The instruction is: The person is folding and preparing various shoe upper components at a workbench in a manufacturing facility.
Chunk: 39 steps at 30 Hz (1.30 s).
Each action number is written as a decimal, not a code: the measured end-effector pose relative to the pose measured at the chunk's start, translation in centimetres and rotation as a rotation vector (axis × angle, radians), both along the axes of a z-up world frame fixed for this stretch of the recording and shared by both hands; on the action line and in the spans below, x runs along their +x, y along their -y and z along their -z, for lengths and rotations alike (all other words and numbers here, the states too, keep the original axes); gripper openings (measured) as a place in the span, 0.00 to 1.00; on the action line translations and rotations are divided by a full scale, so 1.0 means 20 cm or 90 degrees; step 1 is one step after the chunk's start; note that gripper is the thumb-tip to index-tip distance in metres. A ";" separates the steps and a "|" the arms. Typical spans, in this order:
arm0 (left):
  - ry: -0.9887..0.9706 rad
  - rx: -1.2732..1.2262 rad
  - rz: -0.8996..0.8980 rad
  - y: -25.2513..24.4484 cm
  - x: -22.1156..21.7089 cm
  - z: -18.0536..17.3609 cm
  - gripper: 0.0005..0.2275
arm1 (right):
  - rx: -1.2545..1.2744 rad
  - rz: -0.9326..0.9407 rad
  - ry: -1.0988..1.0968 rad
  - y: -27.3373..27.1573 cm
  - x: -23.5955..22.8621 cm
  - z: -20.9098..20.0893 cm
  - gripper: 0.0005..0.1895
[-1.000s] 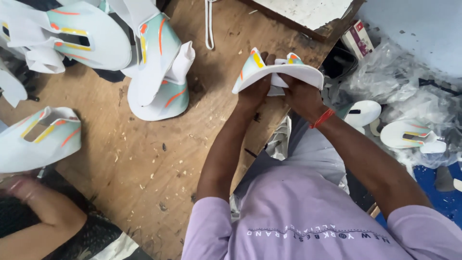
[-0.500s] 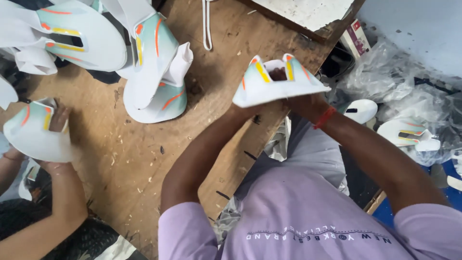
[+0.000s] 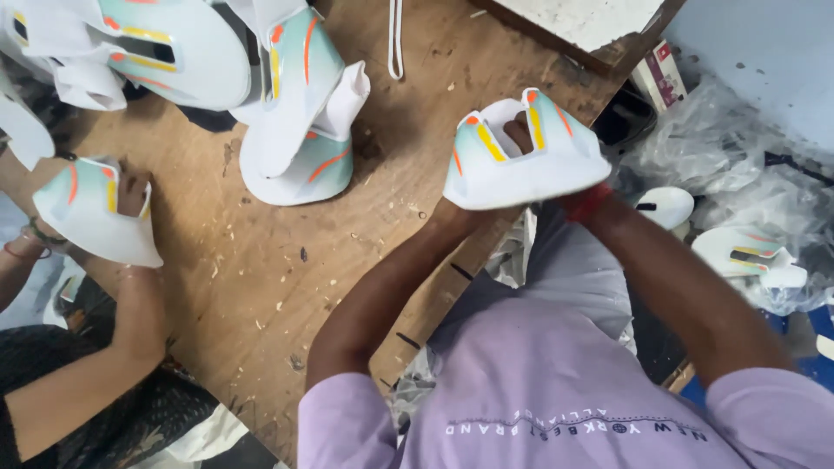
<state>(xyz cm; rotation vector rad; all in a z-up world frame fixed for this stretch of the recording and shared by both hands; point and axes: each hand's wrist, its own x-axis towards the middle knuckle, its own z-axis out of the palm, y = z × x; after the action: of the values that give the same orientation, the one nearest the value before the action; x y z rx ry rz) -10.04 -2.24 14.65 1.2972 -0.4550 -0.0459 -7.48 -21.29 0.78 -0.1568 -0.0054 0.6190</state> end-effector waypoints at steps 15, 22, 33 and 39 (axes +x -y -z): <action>0.095 0.227 0.043 0.02 0.15 0.36 0.12 | -0.760 0.142 0.577 -0.05 0.01 -0.17 0.40; 0.153 0.544 -0.046 -0.17 0.28 0.55 0.16 | -1.112 0.193 0.832 -0.07 -0.03 0.28 0.44; 0.089 0.904 -0.086 -0.25 0.41 0.70 0.28 | -1.297 0.200 0.853 -0.17 0.16 0.04 0.28; 0.044 0.814 -0.094 -0.18 0.42 0.61 0.20 | -1.145 0.147 0.721 -0.16 0.13 -0.26 0.22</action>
<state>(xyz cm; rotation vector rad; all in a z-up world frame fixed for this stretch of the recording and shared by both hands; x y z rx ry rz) -1.63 1.42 2.37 2.5899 -0.3778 -0.1893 -4.83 -18.10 5.95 -2.1952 -0.5258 0.0572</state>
